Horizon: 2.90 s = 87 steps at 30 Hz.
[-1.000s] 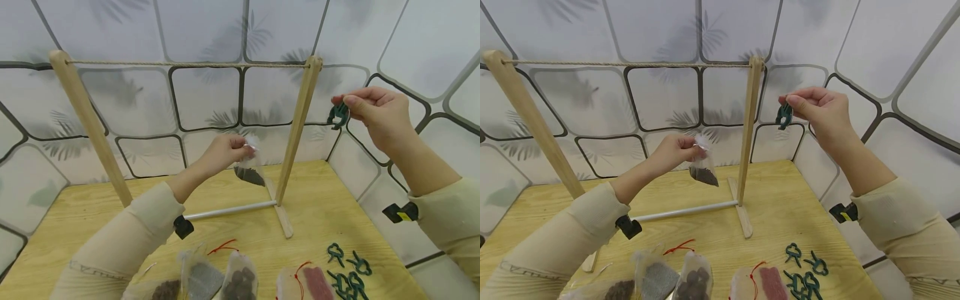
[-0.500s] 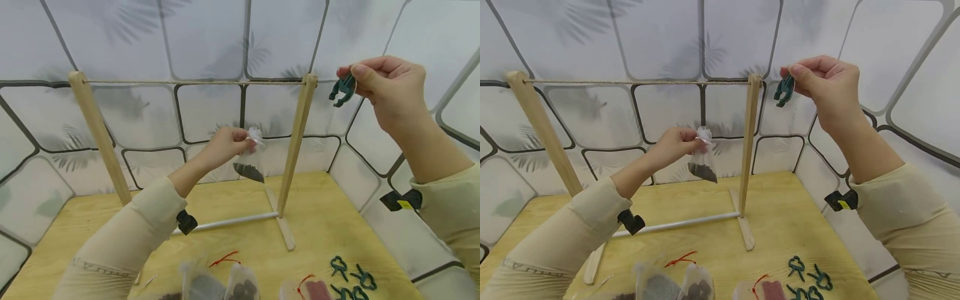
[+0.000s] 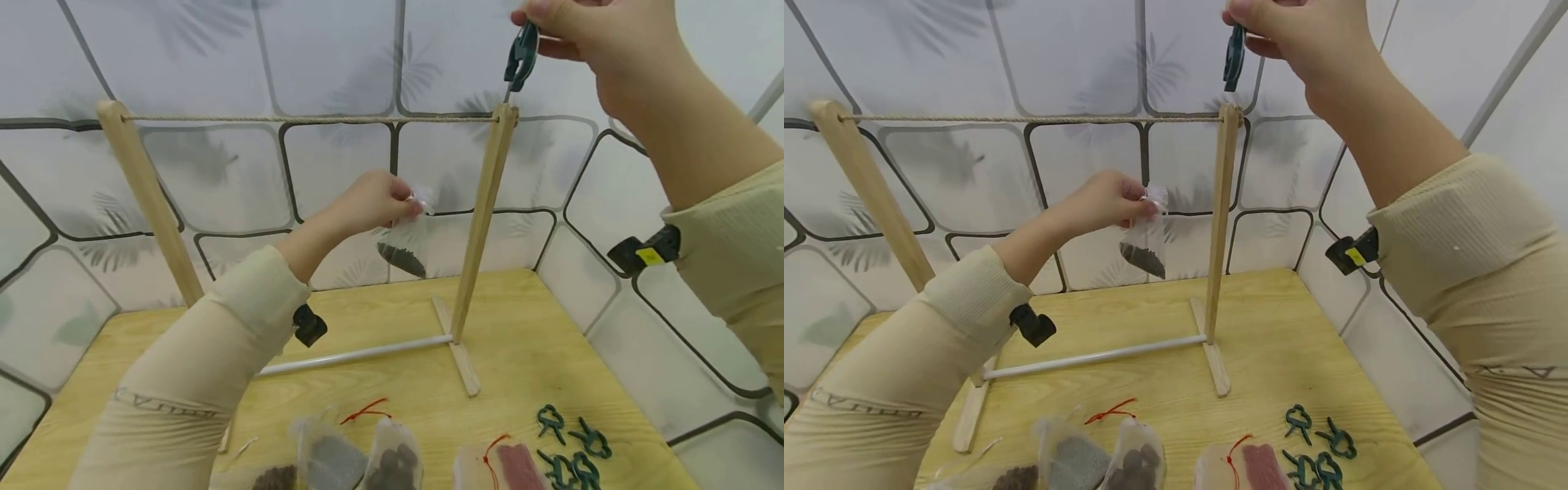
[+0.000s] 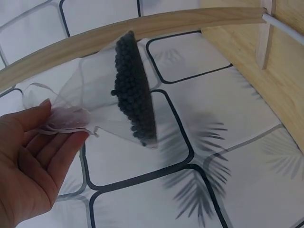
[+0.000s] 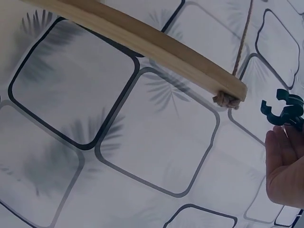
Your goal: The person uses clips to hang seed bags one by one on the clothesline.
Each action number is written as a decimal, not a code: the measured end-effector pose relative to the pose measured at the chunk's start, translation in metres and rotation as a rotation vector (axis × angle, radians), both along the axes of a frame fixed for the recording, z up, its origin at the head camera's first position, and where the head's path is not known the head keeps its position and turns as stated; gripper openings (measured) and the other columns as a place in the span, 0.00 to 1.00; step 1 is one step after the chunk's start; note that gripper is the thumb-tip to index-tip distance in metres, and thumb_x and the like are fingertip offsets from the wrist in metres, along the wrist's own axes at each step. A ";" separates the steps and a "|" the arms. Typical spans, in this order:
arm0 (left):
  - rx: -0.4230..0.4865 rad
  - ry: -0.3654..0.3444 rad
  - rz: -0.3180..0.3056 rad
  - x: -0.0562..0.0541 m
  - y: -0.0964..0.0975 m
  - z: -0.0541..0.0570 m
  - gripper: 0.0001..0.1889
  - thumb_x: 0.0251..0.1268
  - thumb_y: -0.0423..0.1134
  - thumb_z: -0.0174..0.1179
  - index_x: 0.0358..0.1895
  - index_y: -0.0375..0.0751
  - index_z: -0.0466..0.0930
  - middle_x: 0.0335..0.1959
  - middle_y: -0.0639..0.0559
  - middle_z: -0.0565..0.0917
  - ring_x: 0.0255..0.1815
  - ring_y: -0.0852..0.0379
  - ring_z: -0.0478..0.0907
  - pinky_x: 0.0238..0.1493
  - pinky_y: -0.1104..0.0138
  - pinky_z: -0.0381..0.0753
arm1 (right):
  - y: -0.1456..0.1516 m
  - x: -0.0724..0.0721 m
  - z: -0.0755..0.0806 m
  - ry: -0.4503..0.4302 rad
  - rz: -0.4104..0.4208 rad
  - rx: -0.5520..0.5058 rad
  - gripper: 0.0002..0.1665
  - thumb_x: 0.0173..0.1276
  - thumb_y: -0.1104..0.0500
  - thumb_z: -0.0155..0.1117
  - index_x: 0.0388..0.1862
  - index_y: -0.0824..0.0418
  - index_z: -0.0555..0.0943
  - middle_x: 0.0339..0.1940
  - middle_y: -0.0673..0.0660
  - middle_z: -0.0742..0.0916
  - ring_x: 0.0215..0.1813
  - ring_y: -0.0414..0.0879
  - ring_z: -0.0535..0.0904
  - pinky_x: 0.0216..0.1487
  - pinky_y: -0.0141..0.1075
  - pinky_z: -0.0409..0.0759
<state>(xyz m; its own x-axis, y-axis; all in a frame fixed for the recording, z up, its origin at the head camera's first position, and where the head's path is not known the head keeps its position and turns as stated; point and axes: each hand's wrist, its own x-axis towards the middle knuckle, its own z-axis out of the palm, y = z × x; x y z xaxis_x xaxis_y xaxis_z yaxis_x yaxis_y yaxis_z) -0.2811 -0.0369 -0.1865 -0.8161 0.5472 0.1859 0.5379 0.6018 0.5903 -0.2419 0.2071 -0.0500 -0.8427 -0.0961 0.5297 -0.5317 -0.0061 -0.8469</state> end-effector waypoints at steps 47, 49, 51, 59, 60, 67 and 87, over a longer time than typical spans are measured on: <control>0.165 0.198 0.167 0.011 0.009 0.028 0.23 0.72 0.46 0.52 0.16 0.43 0.65 0.14 0.55 0.65 0.14 0.63 0.56 0.20 0.69 0.56 | -0.080 -0.018 -0.022 -0.019 -0.140 0.537 0.08 0.62 0.56 0.66 0.33 0.60 0.83 0.28 0.49 0.84 0.36 0.40 0.82 0.49 0.28 0.80; 0.187 0.183 0.170 0.013 0.009 0.028 0.22 0.71 0.47 0.52 0.17 0.43 0.66 0.14 0.55 0.66 0.14 0.63 0.56 0.21 0.69 0.56 | -0.080 -0.017 -0.023 -0.017 -0.140 0.517 0.07 0.62 0.56 0.66 0.32 0.59 0.83 0.28 0.48 0.84 0.37 0.40 0.82 0.49 0.28 0.79; 0.206 0.178 0.172 0.014 0.009 0.029 0.21 0.71 0.47 0.52 0.18 0.43 0.68 0.14 0.55 0.67 0.15 0.63 0.57 0.21 0.69 0.56 | -0.080 -0.017 -0.023 -0.013 -0.135 0.498 0.06 0.62 0.56 0.66 0.31 0.58 0.83 0.28 0.48 0.84 0.37 0.40 0.82 0.50 0.29 0.79; 0.321 0.144 0.166 0.017 0.007 0.033 0.15 0.71 0.41 0.51 0.26 0.40 0.77 0.20 0.53 0.74 0.20 0.61 0.66 0.22 0.72 0.61 | -0.083 -0.016 -0.023 -0.024 -0.102 0.477 0.05 0.62 0.58 0.66 0.30 0.58 0.82 0.28 0.49 0.84 0.35 0.40 0.82 0.46 0.28 0.80; 0.345 0.135 0.162 0.016 0.007 0.033 0.14 0.71 0.40 0.50 0.26 0.41 0.77 0.21 0.53 0.75 0.20 0.61 0.67 0.22 0.72 0.62 | -0.083 -0.015 -0.024 -0.035 -0.102 0.481 0.05 0.62 0.57 0.66 0.30 0.58 0.82 0.28 0.49 0.84 0.34 0.41 0.83 0.45 0.27 0.81; 0.436 0.086 0.193 0.017 0.009 0.034 0.12 0.69 0.36 0.51 0.30 0.40 0.82 0.16 0.56 0.73 0.19 0.62 0.66 0.22 0.72 0.64 | -0.085 -0.016 -0.026 -0.055 -0.100 0.493 0.07 0.62 0.56 0.66 0.32 0.60 0.82 0.27 0.49 0.84 0.32 0.40 0.82 0.39 0.24 0.80; 0.448 0.113 0.368 0.022 0.012 0.041 0.08 0.66 0.39 0.59 0.37 0.42 0.87 0.26 0.58 0.86 0.17 0.65 0.70 0.25 0.73 0.71 | -0.091 -0.018 -0.025 -0.101 -0.062 0.445 0.09 0.64 0.57 0.64 0.38 0.59 0.76 0.37 0.53 0.80 0.40 0.42 0.81 0.43 0.26 0.81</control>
